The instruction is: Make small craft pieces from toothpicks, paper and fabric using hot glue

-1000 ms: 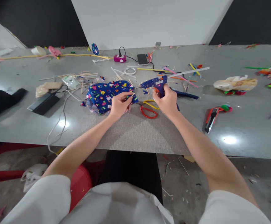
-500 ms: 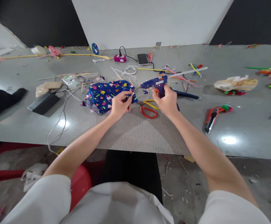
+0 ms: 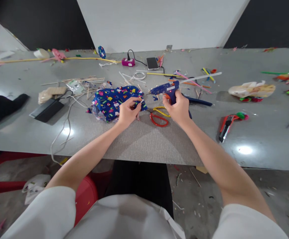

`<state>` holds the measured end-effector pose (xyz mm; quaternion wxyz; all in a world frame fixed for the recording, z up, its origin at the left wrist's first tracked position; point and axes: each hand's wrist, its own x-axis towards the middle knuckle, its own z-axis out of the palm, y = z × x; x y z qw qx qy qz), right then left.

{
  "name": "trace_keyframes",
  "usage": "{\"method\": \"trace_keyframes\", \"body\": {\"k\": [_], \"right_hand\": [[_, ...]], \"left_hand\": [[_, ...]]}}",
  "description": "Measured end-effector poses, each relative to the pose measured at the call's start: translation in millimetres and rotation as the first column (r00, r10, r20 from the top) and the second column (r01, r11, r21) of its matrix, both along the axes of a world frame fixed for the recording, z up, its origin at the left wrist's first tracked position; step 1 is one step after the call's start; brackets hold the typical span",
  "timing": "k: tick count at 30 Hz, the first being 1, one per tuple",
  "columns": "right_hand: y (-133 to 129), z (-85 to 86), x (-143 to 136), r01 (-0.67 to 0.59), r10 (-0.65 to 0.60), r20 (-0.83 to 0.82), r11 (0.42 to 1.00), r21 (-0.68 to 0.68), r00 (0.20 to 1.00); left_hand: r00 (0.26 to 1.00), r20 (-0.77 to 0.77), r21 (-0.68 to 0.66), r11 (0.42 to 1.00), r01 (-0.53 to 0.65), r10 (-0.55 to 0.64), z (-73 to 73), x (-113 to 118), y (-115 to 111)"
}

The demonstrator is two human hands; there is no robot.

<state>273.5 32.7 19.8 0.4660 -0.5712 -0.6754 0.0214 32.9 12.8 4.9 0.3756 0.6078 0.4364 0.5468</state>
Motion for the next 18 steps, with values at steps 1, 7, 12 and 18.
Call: {"method": "trace_keyframes", "body": {"k": [1, 7, 12, 18], "right_hand": [[-0.1, 0.0, -0.1, 0.000, 0.000, -0.001, 1.000, 0.002, 1.000], [0.3, 0.0, -0.1, 0.005, -0.006, 0.012, 1.000, 0.004, 1.000], [-0.2, 1.4, -0.6, 0.006, -0.006, 0.008, 1.000, 0.005, 1.000], [-0.4, 1.2, -0.1, -0.004, 0.004, 0.001, 1.000, 0.009, 1.000]], "left_hand": [[1.000, 0.004, -0.004, 1.000, -0.003, 0.003, 0.0, 0.2, 0.0], [1.000, -0.004, 0.011, 1.000, -0.008, 0.008, 0.7, -0.3, -0.1], [1.000, -0.012, 0.011, 1.000, -0.002, 0.002, 2.2, -0.8, -1.1], [0.994, -0.113, 0.077, 0.997, -0.004, 0.012, 0.7, -3.1, -0.4]]}}
